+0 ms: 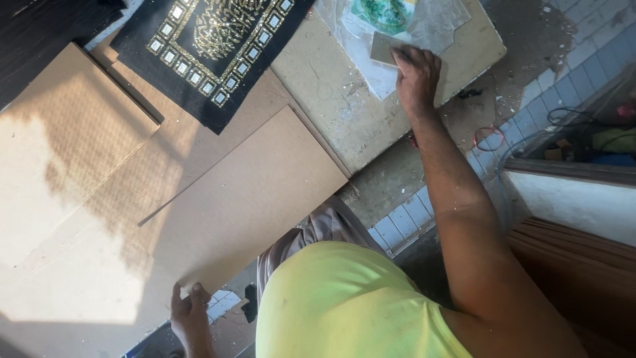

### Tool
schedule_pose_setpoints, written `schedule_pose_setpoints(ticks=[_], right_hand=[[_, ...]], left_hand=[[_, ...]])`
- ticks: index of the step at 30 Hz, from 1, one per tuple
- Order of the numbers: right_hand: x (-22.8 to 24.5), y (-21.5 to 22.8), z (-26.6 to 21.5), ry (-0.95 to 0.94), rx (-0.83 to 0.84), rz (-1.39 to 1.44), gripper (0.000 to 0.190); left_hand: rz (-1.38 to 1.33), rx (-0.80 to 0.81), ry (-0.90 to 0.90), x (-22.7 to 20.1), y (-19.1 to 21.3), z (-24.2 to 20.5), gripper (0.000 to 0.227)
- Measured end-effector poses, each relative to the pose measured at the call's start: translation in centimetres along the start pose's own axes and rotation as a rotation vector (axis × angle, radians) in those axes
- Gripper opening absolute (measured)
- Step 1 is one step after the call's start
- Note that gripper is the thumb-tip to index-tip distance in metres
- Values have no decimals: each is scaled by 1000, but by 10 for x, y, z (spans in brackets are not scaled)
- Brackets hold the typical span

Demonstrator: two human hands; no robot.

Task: The person spreads a white adhesive on rectangular boards using a small block, then places a black decorative panel with gold patterns onto the adhesive. They press the panel down and repeat the process with additional boards and panels.

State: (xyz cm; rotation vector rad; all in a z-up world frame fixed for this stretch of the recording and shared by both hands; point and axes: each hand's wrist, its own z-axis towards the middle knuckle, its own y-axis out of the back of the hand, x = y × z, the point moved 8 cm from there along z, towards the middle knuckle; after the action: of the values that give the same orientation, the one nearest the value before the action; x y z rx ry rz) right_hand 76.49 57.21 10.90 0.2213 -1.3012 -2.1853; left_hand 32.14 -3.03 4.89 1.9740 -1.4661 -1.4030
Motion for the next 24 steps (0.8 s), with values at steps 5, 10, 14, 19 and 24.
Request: schedule_pose_setpoints(ticks=[5, 10, 14, 19, 24], right_hand=[[0, -8, -27, -159, 344, 68, 16], [57, -1, -100, -932, 485, 1398, 29], [153, 15, -159, -1105, 593, 1577, 32], [244, 45, -165, -494, 470, 979, 25], [340, 52, -210, 48, 213, 339, 52]], left_hand=[[634, -208, -289, -9, 12, 4, 59], [365, -141, -586, -48, 10, 42, 54], [297, 75, -561, -83, 8, 87, 58], [496, 122, -870, -125, 4, 97, 78], [535, 145, -886, -119, 5, 106, 80]])
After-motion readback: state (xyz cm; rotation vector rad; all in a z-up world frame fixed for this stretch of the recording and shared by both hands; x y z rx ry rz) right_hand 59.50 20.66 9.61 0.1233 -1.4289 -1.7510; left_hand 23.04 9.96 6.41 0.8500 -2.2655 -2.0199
